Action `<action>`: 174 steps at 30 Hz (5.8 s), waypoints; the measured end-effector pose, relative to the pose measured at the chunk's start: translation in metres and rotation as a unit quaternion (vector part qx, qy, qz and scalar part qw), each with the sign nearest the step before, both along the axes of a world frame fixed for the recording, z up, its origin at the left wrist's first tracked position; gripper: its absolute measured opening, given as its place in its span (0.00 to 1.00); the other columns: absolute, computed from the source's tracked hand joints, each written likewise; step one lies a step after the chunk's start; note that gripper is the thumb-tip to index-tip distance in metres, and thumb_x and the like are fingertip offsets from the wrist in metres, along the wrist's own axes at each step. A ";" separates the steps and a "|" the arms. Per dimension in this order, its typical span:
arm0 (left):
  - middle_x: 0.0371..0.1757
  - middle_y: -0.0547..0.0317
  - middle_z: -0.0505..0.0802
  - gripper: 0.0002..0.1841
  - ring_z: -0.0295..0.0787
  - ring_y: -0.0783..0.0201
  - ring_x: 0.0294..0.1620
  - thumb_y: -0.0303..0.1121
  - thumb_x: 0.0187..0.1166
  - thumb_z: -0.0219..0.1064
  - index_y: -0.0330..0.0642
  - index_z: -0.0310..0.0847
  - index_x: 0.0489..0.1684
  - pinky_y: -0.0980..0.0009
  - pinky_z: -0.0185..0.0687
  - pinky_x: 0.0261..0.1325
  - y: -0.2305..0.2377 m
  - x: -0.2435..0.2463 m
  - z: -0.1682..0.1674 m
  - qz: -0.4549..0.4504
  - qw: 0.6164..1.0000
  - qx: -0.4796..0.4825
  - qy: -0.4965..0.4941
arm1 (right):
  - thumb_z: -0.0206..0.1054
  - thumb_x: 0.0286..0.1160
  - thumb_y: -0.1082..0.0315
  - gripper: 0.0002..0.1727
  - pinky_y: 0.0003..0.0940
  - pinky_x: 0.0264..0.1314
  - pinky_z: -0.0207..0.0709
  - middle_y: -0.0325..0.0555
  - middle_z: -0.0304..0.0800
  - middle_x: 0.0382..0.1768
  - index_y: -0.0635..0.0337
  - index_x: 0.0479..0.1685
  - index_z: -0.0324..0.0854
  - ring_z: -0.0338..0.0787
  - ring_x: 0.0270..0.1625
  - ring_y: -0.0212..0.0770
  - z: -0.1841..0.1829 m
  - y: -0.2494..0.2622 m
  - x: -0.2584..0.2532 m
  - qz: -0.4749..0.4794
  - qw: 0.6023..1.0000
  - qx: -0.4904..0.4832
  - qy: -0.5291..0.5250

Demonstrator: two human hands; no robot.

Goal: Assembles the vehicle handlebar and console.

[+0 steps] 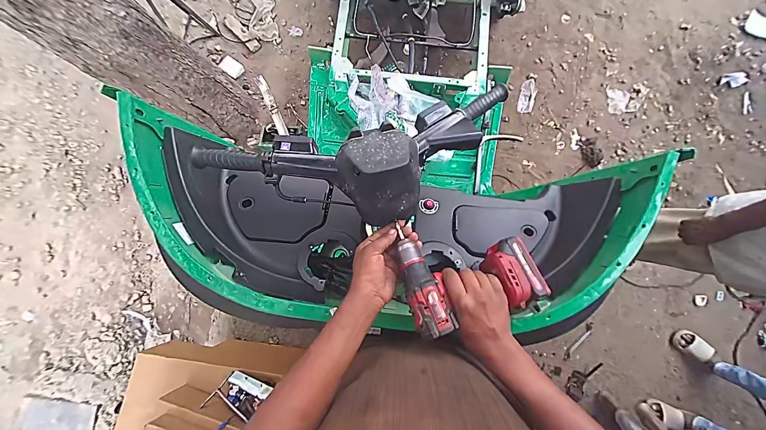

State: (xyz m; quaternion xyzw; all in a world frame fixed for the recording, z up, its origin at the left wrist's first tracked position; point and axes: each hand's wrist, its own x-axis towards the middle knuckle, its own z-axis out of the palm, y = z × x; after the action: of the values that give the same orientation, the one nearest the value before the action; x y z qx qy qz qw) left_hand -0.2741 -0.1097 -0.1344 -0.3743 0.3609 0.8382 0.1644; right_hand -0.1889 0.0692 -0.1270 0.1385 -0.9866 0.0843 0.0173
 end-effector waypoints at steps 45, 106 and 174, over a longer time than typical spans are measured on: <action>0.46 0.65 0.97 0.11 0.94 0.70 0.45 0.33 0.86 0.62 0.47 0.92 0.55 0.63 0.90 0.54 0.003 -0.016 0.049 -0.253 0.680 -0.612 0.315 | 0.82 0.66 0.58 0.19 0.40 0.46 0.90 0.37 0.95 0.41 0.50 0.55 0.87 0.93 0.39 0.34 0.066 0.078 -0.068 -0.110 0.842 -0.471 -0.240; 0.66 0.77 0.92 0.20 0.74 0.53 0.77 0.29 0.79 0.53 0.60 0.97 0.43 0.35 0.59 0.74 0.041 -0.202 0.042 -0.680 0.373 -0.559 0.292 | 0.69 0.77 0.72 0.12 0.31 0.13 0.78 0.50 0.94 0.37 0.58 0.56 0.82 0.79 0.12 0.35 -0.042 0.140 -0.202 -0.204 0.459 -0.653 -0.567; 0.48 0.44 0.95 0.11 0.96 0.55 0.46 0.22 0.78 0.71 0.26 0.84 0.54 0.58 0.93 0.58 -0.068 -0.046 -0.045 0.204 0.939 -0.140 0.239 | 0.74 0.60 0.78 0.07 0.54 0.37 0.72 0.53 0.83 0.33 0.63 0.35 0.83 0.86 0.40 0.56 0.163 -0.319 -0.233 0.579 0.691 0.434 -0.006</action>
State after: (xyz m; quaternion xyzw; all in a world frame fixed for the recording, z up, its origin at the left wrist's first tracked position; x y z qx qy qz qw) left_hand -0.3201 -0.1773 -0.1790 -0.2479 0.4192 0.8594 -0.1555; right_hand -0.4219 -0.2498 0.0362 0.6735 -0.6381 -0.3588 -0.1027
